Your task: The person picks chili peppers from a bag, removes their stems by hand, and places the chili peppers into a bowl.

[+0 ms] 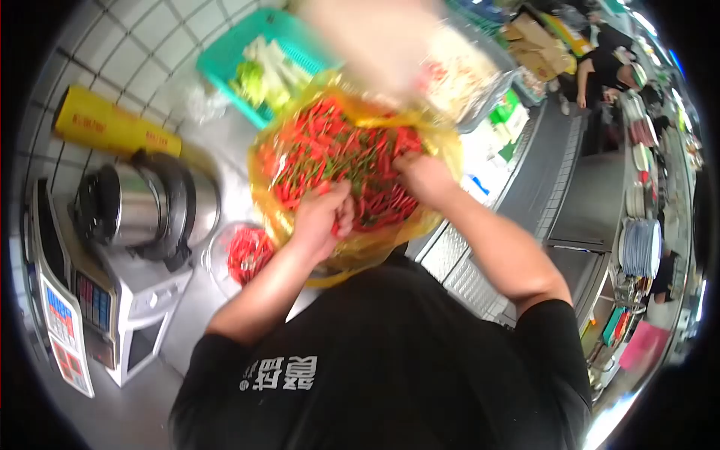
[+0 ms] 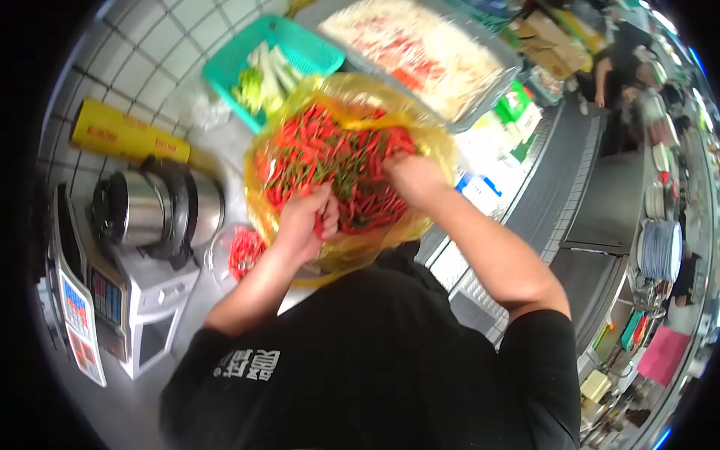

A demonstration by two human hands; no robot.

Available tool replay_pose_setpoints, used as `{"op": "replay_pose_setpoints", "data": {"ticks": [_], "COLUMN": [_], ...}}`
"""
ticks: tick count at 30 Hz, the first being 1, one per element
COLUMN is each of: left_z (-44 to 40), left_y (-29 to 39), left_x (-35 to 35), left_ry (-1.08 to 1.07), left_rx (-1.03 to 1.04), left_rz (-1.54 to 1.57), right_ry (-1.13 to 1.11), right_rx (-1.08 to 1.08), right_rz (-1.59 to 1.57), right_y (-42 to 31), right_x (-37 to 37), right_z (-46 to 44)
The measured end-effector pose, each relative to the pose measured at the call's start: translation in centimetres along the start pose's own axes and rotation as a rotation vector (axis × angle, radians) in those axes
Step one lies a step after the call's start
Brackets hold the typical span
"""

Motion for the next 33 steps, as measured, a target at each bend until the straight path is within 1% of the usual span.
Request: {"op": "replay_pose_setpoints", "data": {"ticks": [1,2,3,4,5,6,7,8,9,10,11,12,14,15,16,18,19,21,22,24,25,26,27,28,29,31,32,33], "left_z": [0.3,0.3,0.1,0.3,0.0,0.3,0.2,-0.1,-0.4,-0.4,-0.3,-0.2,-0.5,-0.5,-0.6,-0.8,-0.6,-0.4,-0.4,-0.4,-0.3,-0.3,-0.1,0.2,0.5,0.5,0.3,0.2], "left_y": [-0.3,-0.6,-1.0,-1.0,-1.3,-1.2,-1.9,-2.2,-2.2,-2.3,-2.7,-3.1,-2.5,-2.3,-2.3,-2.7,-2.3,-1.7,-1.7,-1.4,-1.4,-1.4,-1.3,-1.2,-0.9,-0.8,-0.8,-0.8], "left_x": [-0.3,-0.6,-1.5,-0.5,-0.6,1.3,1.8,1.7,2.3,2.8,3.0,2.6,2.1,1.9,1.6,0.8,1.1,2.1,1.8,1.0,0.9,1.0,1.1,1.4,1.8,1.7,1.1,0.5], "left_ry": [0.085,0.137,0.068,0.180,0.167,0.198,0.140,0.099,0.066,0.083,0.107,0.098,0.041,0.091,0.089,-0.040,-0.039,-0.064,-0.064,-0.105,-0.105,-0.144,-0.182,-0.182,-0.165,-0.153,-0.215,-0.272], "left_rx": [0.017,0.049,0.113,0.126,0.129,0.175,0.185,0.192,0.207,0.164,0.113,0.109,0.243,0.204,0.207,0.169,0.170,0.109,0.106,0.182,0.186,0.225,0.263,0.263,0.233,0.203,0.163,0.123], "left_rz": [-0.024,-0.049,-0.114,-0.133,-0.201,-0.201,-0.204,-0.196,-0.204,-0.166,-0.125,-0.126,-0.204,-0.277,-0.275,-0.264,-0.267,-0.124,-0.122,-0.327,-0.324,-0.413,-0.503,-0.502,-0.456,-0.409,-0.337,-0.264], "right_ry": [-0.018,-0.135,0.084,0.316,0.139,0.176,0.162,0.161,0.203,0.231,0.253,0.260,0.275,0.355,0.357,0.276,0.219,0.250,0.275,0.248,0.223,0.224,0.172,0.118,0.118,0.001,0.001,0.008], "right_rx": [0.066,0.108,-0.085,-0.319,-0.169,0.040,0.077,0.075,-0.005,-0.087,-0.100,-0.093,0.083,0.085,0.082,0.058,-0.007,0.012,0.032,0.007,-0.017,-0.018,-0.043,-0.067,-0.067,-0.140,-0.138,-0.105], "right_rz": [-0.001,-0.077,-0.121,-0.078,-0.181,-0.508,-0.712,-0.832,-0.981,-1.133,-0.974,-0.970,-1.124,-1.250,-1.247,-1.310,-1.425,-1.400,-1.375,-1.397,-1.421,-1.416,-1.425,-1.436,-1.438,-1.601,-1.602,-1.536], "right_y": [0.1,-0.2,0.7,0.1,-2.3,-3.6,-5.2,-6.7,-7.3,-7.7,-7.4,-6.9,-6.1,-5.8,-5.8,-6.0,-6.3,-6.6,-6.7,-6.7,-6.6,-6.4,-6.3,-6.3,-6.1,-5.8,-5.7,-5.5], "right_x": [0.8,0.1,2.5,3.6,-0.2,0.4,-1.3,-2.1,-2.0,-1.7,-1.6,-1.2,-1.7,-1.1,-1.0,-0.7,-0.6,-0.2,-0.2,0.3,0.4,0.5,0.7,1.0,1.4,1.6,1.5,1.5], "right_z": [0.0,0.6,1.3,1.3,2.9,3.3,4.5,5.4,5.9,6.3,6.3,6.4,6.1,5.5,5.2,4.7,4.5,4.7,4.8,4.6,4.4,4.1,3.9,3.6,3.3,3.0,3.2,3.4]}}
Point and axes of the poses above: each hand's wrist, its own z-axis away from the middle knuckle, its own x-axis out of the palm, y = z × x, the point moved 1 cm from there along -z, towards the middle knuckle, and after that the axes turned 4 degrees about x, right-handed, at the moved point
